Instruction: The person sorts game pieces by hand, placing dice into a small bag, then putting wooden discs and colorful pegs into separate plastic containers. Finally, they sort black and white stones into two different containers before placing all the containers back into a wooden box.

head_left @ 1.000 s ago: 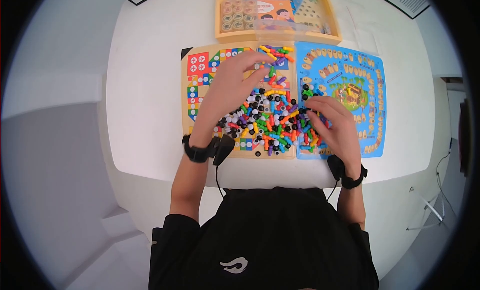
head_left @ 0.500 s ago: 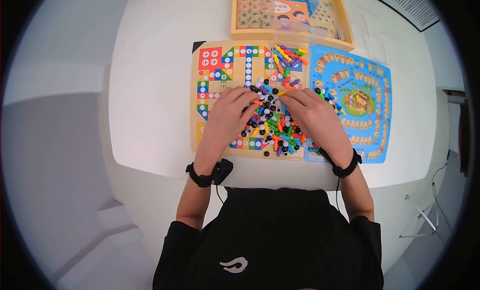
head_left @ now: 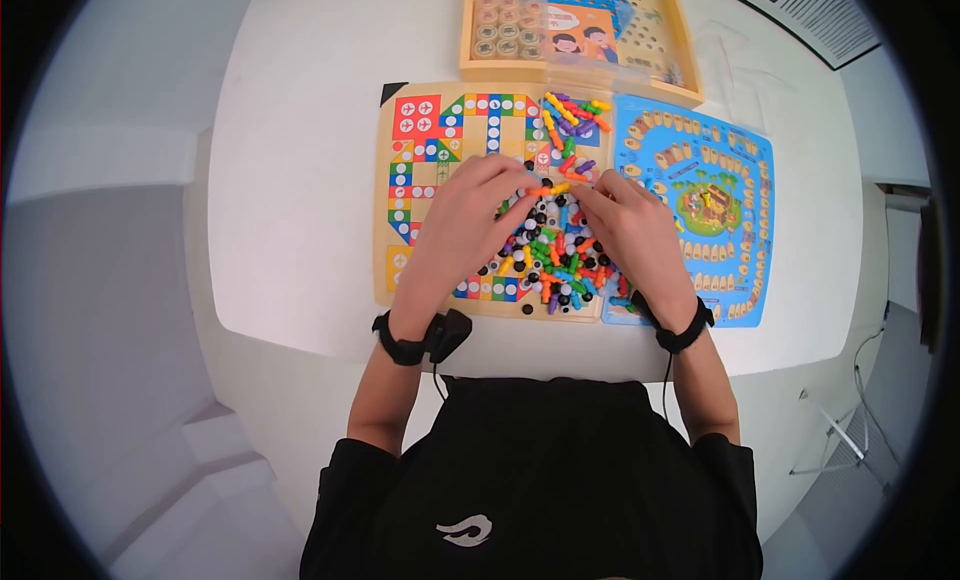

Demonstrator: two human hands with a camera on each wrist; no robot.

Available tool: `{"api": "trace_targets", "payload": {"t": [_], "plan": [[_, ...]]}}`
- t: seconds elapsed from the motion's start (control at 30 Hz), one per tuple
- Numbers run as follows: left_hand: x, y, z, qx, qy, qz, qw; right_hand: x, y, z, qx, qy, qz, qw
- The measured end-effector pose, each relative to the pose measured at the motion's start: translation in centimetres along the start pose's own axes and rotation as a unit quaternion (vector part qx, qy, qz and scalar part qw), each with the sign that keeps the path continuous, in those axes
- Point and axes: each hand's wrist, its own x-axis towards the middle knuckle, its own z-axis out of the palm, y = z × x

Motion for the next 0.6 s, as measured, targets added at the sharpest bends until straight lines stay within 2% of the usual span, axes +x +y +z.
{"api": "trace_targets", "payload": {"t": [0.17,0.23,0.27,0.33,0.37,0.43,0.53,0.6], "plan": [[2.7,-0.7,1.1,0.002,0.041,0.040,0.998,-0.4,0.1,0.0,0.015,0.001,0.003,1.000],[3.1,-0.7,1.3,-0.009,0.086,0.037,0.996,-0.6,0.6,-0.4,0.013,0.005,0.014,1.000],[3.0,-0.8,1.2,-0.011,0.082,0.040,0.996,-0.9,0.8,-0.7,0.013,0.004,0.011,1.000],[1.9,-1.5,0.3,-0.011,0.058,-0.048,0.997,-1.4,0.9,-1.1,0.014,0.004,0.016,1.000],[1.3,-1.9,-0.1,-0.012,0.053,-0.046,0.997,-1.4,0.9,-1.2,0.016,0.014,0.015,1.000],[-0.2,-2.5,-0.6,0.021,0.017,-0.094,0.995,-1.3,0.8,-1.1,0.020,0.024,0.015,0.999],[-2.3,-2.2,-1.0,0.077,-0.022,-0.062,0.995,-1.1,0.9,-0.7,0.022,0.027,0.016,0.999],[-3.2,-2.0,-0.9,0.067,-0.036,-0.061,0.995,-0.9,1.0,-0.2,0.018,0.035,0.007,0.999]]}}
